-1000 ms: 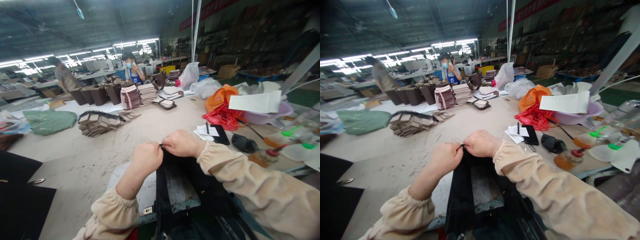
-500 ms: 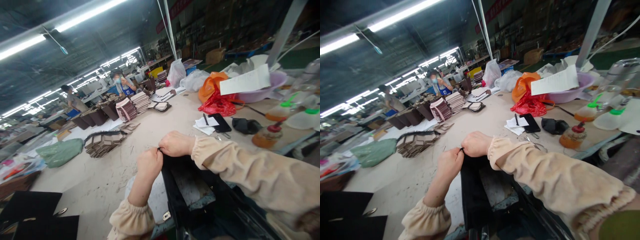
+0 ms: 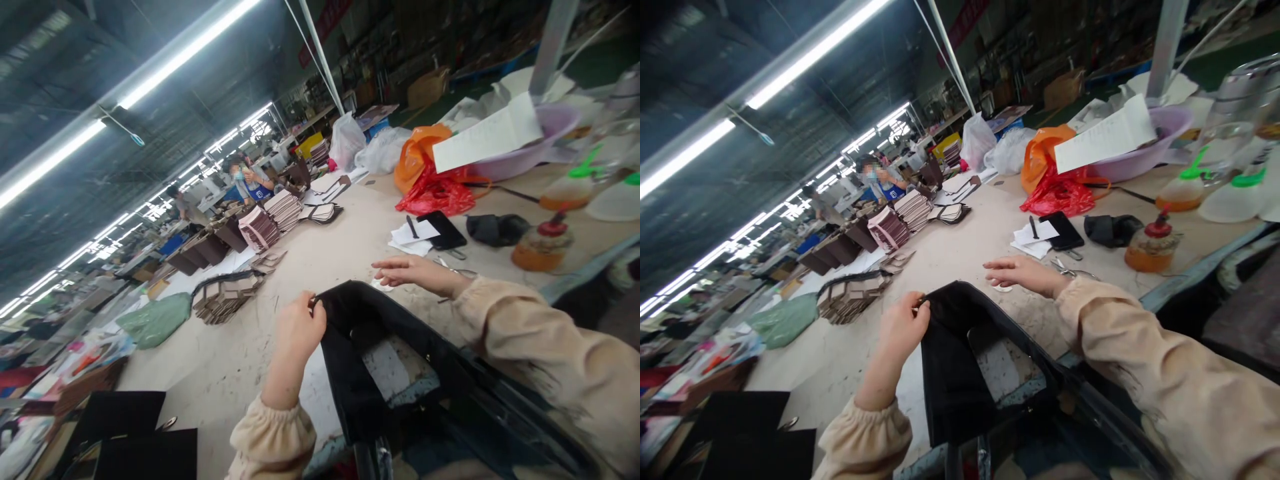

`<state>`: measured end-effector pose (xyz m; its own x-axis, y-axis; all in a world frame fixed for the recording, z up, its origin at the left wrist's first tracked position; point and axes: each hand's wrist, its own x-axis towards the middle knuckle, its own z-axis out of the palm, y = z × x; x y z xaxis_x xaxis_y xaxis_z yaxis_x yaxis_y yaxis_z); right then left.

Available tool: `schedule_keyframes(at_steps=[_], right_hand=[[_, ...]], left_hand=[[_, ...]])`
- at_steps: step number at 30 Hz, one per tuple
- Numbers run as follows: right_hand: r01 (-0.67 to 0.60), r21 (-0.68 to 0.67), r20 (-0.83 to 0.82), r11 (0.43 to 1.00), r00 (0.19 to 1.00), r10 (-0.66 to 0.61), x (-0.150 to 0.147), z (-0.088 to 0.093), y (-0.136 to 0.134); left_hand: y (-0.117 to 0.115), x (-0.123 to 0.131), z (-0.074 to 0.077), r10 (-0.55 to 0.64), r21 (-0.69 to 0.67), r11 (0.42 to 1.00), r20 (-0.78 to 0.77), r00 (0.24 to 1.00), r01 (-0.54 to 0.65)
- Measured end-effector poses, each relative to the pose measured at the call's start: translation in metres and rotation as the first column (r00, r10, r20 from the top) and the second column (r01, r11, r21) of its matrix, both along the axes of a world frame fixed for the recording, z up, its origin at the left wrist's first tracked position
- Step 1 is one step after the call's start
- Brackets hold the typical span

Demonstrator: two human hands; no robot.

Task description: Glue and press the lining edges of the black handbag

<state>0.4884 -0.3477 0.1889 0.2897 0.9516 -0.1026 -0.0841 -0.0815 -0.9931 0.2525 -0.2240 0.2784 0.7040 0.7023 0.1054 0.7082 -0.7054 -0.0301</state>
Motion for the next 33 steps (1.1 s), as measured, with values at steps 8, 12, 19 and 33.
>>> schedule_keyframes(at_steps=[8,12,19,33], right_hand=[[0.075,-0.124,-0.014,0.989,0.997,-0.077,0.023,-0.070,-0.023],[0.038,-0.152,0.062,0.988,0.998,-0.029,0.025,-0.087,-0.023],[-0.026,-0.074,0.253,0.997,0.967,0.044,0.015,-0.093,-0.010],[-0.127,-0.031,0.463,0.991,0.877,0.126,-0.001,-0.092,-0.011]], left_hand=[[0.006,0.008,0.008,-0.101,-0.054,0.994,-0.027,0.995,0.099],[0.005,0.015,0.010,-0.083,-0.053,0.995,-0.050,0.995,0.080],[0.007,0.015,0.005,-0.048,-0.093,0.994,0.026,0.998,0.050],[0.009,-0.008,0.009,-0.031,-0.208,0.977,0.110,0.993,0.054]])
